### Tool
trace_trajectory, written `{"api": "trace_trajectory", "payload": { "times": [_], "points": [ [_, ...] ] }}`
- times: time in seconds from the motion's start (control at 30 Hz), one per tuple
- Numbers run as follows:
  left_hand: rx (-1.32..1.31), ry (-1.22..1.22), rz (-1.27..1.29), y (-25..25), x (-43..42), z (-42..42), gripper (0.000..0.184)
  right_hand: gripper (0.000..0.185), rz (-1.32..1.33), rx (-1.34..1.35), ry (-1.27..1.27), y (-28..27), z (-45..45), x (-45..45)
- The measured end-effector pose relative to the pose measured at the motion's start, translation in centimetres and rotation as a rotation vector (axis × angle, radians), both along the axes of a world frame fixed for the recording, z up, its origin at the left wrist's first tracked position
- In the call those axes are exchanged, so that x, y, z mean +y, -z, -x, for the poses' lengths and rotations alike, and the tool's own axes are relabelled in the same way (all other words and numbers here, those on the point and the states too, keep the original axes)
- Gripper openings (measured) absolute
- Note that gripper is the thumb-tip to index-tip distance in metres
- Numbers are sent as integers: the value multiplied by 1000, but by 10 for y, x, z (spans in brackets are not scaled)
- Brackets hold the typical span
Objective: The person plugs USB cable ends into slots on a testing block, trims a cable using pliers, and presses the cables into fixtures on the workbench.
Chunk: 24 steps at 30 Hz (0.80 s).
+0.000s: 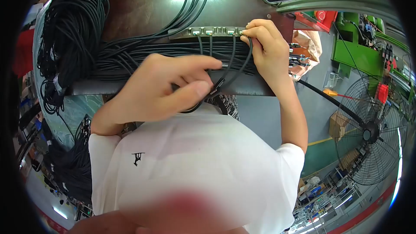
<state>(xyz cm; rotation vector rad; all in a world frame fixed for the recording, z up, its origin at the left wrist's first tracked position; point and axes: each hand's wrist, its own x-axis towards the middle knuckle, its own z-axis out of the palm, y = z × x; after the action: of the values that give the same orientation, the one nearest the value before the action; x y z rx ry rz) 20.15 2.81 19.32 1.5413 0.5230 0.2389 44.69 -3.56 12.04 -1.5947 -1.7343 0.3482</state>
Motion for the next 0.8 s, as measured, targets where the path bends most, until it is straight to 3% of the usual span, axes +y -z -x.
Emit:
{"api": "trace_trajectory", "payload": {
  "times": [0.07, 0.13, 0.2, 0.27, 0.33, 0.4, 0.43, 0.47, 0.5, 0.53, 0.57, 0.7, 0.73, 0.77, 0.8],
  "points": [
    [-16, -45, -50, 3, 18, 11, 31, 17, 26, -23, -31, -9, 1, 5],
    [-4, -95, 152, 4, 40, 17, 33, 14, 156, -156, -75, -19, -1, 9],
    [-11, -237, 85, 25, 76, 11, 35, 14, 155, -178, -86, -18, -4, 10],
    [-60, -519, 23, 51, 116, -2, 39, 16, 275, 2, -81, -19, -5, 11],
    [-291, -752, 481, 69, 159, -36, 25, 18, 503, 4, -246, -40, -21, 26],
    [-133, -265, -377, 84, 173, -55, 24, 19, 534, 127, -497, -49, -37, 60],
    [-134, -265, -378, 91, 166, -66, 24, 20, 355, 79, -402, -52, -31, 84],
    [-284, -275, 55, 99, 159, -80, 23, 23, 167, 24, -301, -57, -28, 115],
    [-424, -273, 491, 107, 154, -93, 22, 28, 439, 67, -284, -72, -50, 150],
    [-551, -263, 933, 116, 151, -98, 22, 27, 283, -9, -159, -60, -44, 177],
    [-571, -353, 825, 127, 155, -95, 24, 26, 194, -87, -44, -44, -37, 197],
    [-527, -381, 823, 96, 147, -83, 25, 22, 70, -226, 224, -1, -34, 244],
    [-482, -349, 1002, 75, 143, -81, 23, 22, 62, -219, 260, 2, -34, 245],
    [-627, -169, 985, 78, 143, -73, 33, 22, 67, -206, 293, 6, -34, 241],
    [-580, -224, 909, 76, 140, -75, 39, 21, 76, -169, 334, 5, -36, 236]
  ]
}}
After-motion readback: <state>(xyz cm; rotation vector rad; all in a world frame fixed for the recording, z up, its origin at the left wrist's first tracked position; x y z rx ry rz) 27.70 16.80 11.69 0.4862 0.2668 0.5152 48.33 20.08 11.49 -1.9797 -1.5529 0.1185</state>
